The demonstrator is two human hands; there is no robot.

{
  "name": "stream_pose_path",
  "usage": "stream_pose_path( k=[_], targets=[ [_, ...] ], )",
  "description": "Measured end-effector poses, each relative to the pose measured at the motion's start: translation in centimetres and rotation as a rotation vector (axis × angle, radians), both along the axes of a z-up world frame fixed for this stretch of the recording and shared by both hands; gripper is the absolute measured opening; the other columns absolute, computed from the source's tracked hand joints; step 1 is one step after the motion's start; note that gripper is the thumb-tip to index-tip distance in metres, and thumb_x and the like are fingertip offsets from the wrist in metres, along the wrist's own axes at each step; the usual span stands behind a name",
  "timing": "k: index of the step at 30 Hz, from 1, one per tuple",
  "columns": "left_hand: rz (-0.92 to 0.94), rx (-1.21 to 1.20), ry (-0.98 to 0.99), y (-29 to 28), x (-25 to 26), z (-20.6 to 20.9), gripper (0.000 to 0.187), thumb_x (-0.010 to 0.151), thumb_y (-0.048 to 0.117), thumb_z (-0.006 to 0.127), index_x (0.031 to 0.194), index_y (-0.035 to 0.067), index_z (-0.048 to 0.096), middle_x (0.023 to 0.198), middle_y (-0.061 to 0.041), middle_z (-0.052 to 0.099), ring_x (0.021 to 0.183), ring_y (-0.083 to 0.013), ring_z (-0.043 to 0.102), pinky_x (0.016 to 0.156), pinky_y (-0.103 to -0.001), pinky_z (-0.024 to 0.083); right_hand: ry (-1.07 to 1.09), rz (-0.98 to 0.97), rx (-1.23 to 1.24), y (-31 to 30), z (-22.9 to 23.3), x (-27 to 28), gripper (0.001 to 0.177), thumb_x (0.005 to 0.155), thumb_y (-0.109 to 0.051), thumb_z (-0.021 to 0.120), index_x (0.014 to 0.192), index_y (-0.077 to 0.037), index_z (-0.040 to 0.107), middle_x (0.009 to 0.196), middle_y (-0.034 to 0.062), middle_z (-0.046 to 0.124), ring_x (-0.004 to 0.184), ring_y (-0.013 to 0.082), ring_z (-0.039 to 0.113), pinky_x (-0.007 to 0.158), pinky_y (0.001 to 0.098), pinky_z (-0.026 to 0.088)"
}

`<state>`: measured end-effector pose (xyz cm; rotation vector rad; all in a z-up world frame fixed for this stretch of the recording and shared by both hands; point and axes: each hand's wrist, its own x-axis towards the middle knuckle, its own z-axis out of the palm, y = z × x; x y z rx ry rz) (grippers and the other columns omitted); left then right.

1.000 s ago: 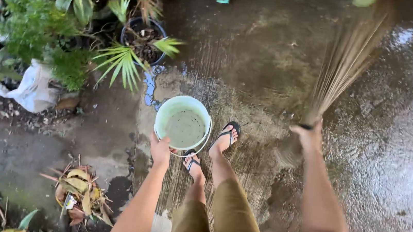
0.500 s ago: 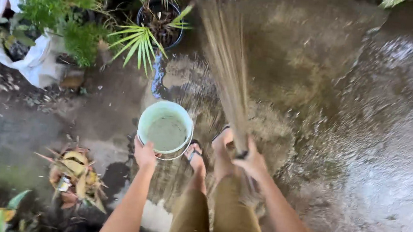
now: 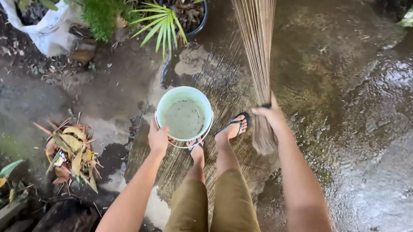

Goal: Sweeping the wet outdoor concrete floor with a stick broom and rinsing it with water from a bucket.

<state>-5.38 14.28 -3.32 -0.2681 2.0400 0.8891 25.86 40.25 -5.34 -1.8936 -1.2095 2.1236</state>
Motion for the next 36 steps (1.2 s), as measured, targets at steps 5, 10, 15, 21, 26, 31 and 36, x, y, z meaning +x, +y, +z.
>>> stream_pose_path(
  k=[5,10,15,21,26,31,36],
  targets=[
    [-0.007,-0.013,0.055,0.3,-0.7,1.9,0.055,0.084,0.004,0.055,0.139,0.014,0.052,0.103,-0.012,0.068,0.056,-0.0225,0.062,0.046,-0.037,0.054,-0.404,0.404,0.114,-1.1,-3.9,-4.8,0.115,0.069,-0.013,0.084,0.166,-0.011,0.021,0.123,0.0240,0.069,0.102,0.0324,0.070,0.092,0.0397,0.057],
    [-0.021,-0.004,0.056,-1.9,-0.6,2.6,0.064,0.082,0.003,0.053,0.145,0.017,0.050,0.110,-0.010,0.069,0.063,-0.0203,0.067,0.047,-0.035,0.057,-0.268,0.453,-0.057,-6.5,2.8,1.0,0.120,0.065,-0.018,0.085,0.163,-0.010,0.017,0.149,0.0206,0.042,0.118,0.0324,0.062,0.096,0.0389,0.054],
    [-0.078,-0.092,0.022,-1.8,-1.3,3.8,0.067,0.082,0.003,0.051,0.146,0.018,0.049,0.110,-0.009,0.069,0.062,-0.0224,0.068,0.046,-0.037,0.055,-0.367,0.380,-0.035,-6.9,6.2,10.6,0.101,0.065,-0.029,0.088,0.151,-0.001,0.043,0.141,0.0206,0.062,0.134,0.0309,0.055,0.115,0.0379,0.039],
    [-0.077,0.005,0.033,-3.6,-1.5,3.5,0.062,0.084,0.003,0.053,0.145,0.014,0.051,0.107,-0.014,0.069,0.059,-0.0225,0.064,0.047,-0.035,0.054,-0.435,0.109,0.345,-5.3,6.5,10.5,0.109,0.063,-0.023,0.088,0.153,0.002,0.031,0.143,0.0259,0.051,0.128,0.0362,0.053,0.110,0.0433,0.039],
    [0.058,-0.015,0.052,-8.7,-2.6,0.5,0.062,0.086,0.002,0.055,0.147,0.014,0.049,0.109,-0.012,0.069,0.063,-0.0214,0.068,0.047,-0.036,0.057,-0.256,-0.184,0.078,-9.5,-5.0,3.6,0.031,0.080,-0.014,0.081,0.104,0.002,0.074,0.104,0.0165,0.071,0.091,0.0279,0.066,0.083,0.0429,0.053],
    [0.267,-0.091,0.170,-14.8,-5.3,-1.1,0.074,0.084,-0.001,0.057,0.152,0.024,0.045,0.110,-0.012,0.067,0.064,-0.0233,0.065,0.046,-0.038,0.057,-0.294,0.357,0.062,-26.6,-2.6,-10.8,0.072,0.074,-0.020,0.078,0.131,0.001,0.041,0.089,0.0154,0.070,0.078,0.0248,0.068,0.068,0.0403,0.057],
    [0.311,-0.083,0.198,-18.0,-8.0,-0.8,0.072,0.086,-0.001,0.056,0.152,0.024,0.046,0.113,-0.010,0.066,0.064,-0.0227,0.064,0.046,-0.038,0.056,-0.407,0.582,-0.126,-33.0,1.0,-10.3,0.129,0.069,-0.017,0.078,0.164,-0.012,-0.009,0.080,0.0160,0.067,0.063,0.0292,0.064,0.059,0.0453,0.058]
  ],
)
